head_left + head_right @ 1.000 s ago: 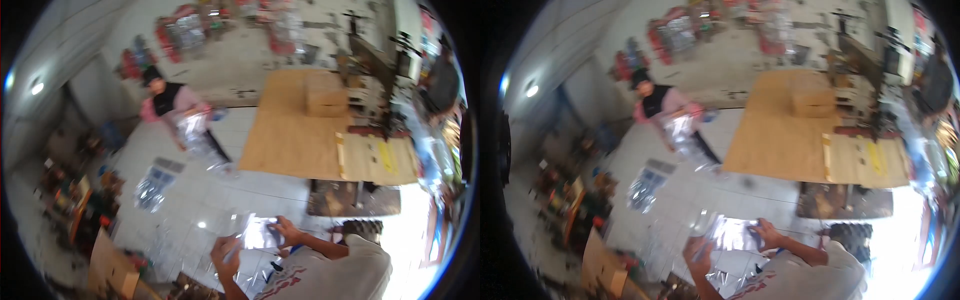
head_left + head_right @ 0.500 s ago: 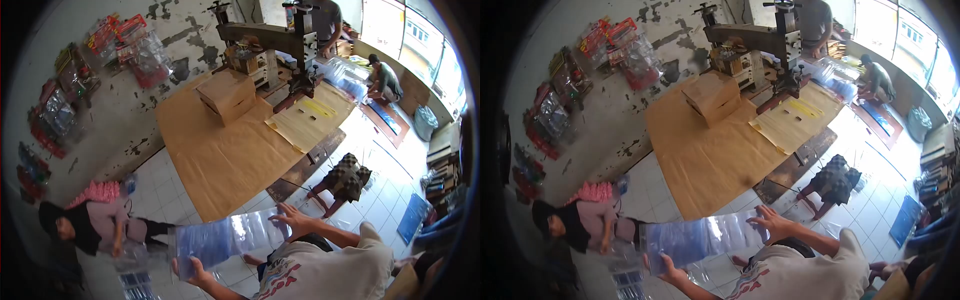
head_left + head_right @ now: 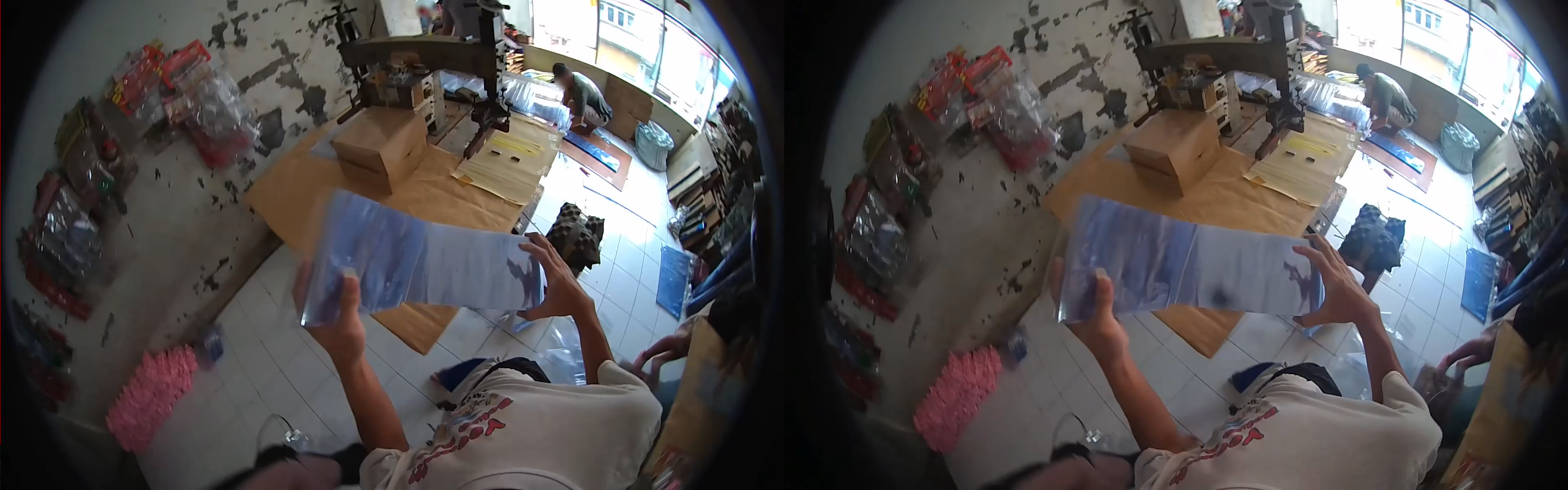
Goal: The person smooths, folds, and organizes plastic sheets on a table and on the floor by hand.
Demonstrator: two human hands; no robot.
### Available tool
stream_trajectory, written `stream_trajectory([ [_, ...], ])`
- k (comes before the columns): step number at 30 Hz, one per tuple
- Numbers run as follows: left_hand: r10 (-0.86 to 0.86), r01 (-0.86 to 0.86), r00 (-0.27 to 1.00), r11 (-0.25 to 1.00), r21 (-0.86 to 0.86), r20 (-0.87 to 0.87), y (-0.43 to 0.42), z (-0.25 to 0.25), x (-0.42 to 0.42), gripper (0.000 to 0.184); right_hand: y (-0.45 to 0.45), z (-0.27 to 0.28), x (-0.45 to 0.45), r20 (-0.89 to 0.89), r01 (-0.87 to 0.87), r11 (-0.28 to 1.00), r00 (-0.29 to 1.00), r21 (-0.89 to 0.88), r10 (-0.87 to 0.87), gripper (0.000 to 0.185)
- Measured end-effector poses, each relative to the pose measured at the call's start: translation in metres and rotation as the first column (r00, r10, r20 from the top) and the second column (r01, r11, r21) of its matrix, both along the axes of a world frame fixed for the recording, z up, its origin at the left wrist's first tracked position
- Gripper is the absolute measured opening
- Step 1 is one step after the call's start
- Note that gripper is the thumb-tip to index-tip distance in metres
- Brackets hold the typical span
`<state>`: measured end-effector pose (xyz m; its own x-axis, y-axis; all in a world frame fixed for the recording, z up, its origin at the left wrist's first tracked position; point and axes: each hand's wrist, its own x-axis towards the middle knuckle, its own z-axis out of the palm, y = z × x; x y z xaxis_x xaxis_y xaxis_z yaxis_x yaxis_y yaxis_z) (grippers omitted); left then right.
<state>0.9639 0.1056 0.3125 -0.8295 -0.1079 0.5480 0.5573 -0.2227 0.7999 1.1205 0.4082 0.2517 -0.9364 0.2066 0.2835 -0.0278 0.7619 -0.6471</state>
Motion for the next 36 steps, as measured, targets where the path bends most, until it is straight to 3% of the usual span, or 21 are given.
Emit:
stream_trajectory([
  [1,-0.068,0.060,0.997,0.985,-0.163,-0.045,-0.013,-0.001,-0.023,0.080,-0.008,0.003,-0.013,-0.014,-0.012,0.994,1.000,0.108,0.014,0.101],
  [3,-0.059,0.056,0.998,0.995,-0.087,-0.035,-0.017,0.009,-0.068,0.078,-0.019,0.001,-0.032,0.006,-0.017,0.956,1.000,0.292,0.016,0.103],
  [6,-0.058,0.061,0.995,0.998,0.025,-0.083,-0.034,0.000,-0.104,0.074,-0.049,0.000,-0.065,-0.068,0.044,0.997,0.997,-0.068,-0.048,0.095],
  [7,-0.051,0.063,0.989,0.994,0.091,-0.137,-0.034,0.004,-0.124,0.072,-0.053,0.005,-0.082,-0.083,0.065,0.998,0.994,-0.002,-0.065,0.092],
  [9,-0.041,0.049,0.996,0.994,0.098,-0.077,-0.053,0.008,-0.145,0.076,-0.082,-0.004,-0.096,-0.032,0.078,0.994,0.997,0.077,-0.075,0.086],
  [14,-0.081,0.074,0.996,0.982,0.172,0.032,-0.098,-0.006,-0.226,0.082,-0.124,-0.033,-0.147,0.048,0.035,0.997,0.998,0.063,-0.039,0.081],
  [15,-0.192,0.172,0.979,0.956,0.236,0.063,-0.106,-0.018,-0.246,0.082,-0.131,-0.035,-0.159,0.048,0.040,0.996,0.998,0.085,-0.044,0.081],
  [18,-0.304,0.216,0.935,0.895,0.389,0.181,-0.115,-0.029,-0.273,0.080,-0.163,-0.026,-0.186,0.117,0.133,0.989,0.983,0.068,-0.140,0.083],
  [22,-0.413,0.241,0.843,0.863,0.444,0.344,-0.150,-0.102,-0.342,0.077,-0.210,-0.038,-0.220,0.229,0.214,0.972,0.945,0.102,-0.232,0.089],
  [26,-0.431,0.258,0.813,0.870,0.420,0.392,-0.185,-0.144,-0.381,0.072,-0.251,-0.065,-0.267,0.304,0.208,0.966,0.920,0.155,-0.247,0.089],
  [29,-0.432,0.247,0.761,0.883,0.398,0.485,-0.212,-0.166,-0.408,0.065,-0.275,-0.086,-0.298,0.347,0.200,0.975,0.911,0.094,-0.221,0.087],
  [32,-0.416,0.362,0.734,0.908,0.208,0.537,-0.232,-0.174,-0.439,0.060,-0.297,-0.109,-0.323,0.386,0.215,0.969,0.889,0.120,-0.246,0.087],
  [36,-0.515,0.460,0.689,0.854,0.241,0.510,-0.227,-0.184,-0.478,0.055,-0.316,-0.120,-0.340,0.417,0.283,0.942,0.845,0.180,-0.333,0.086],
])
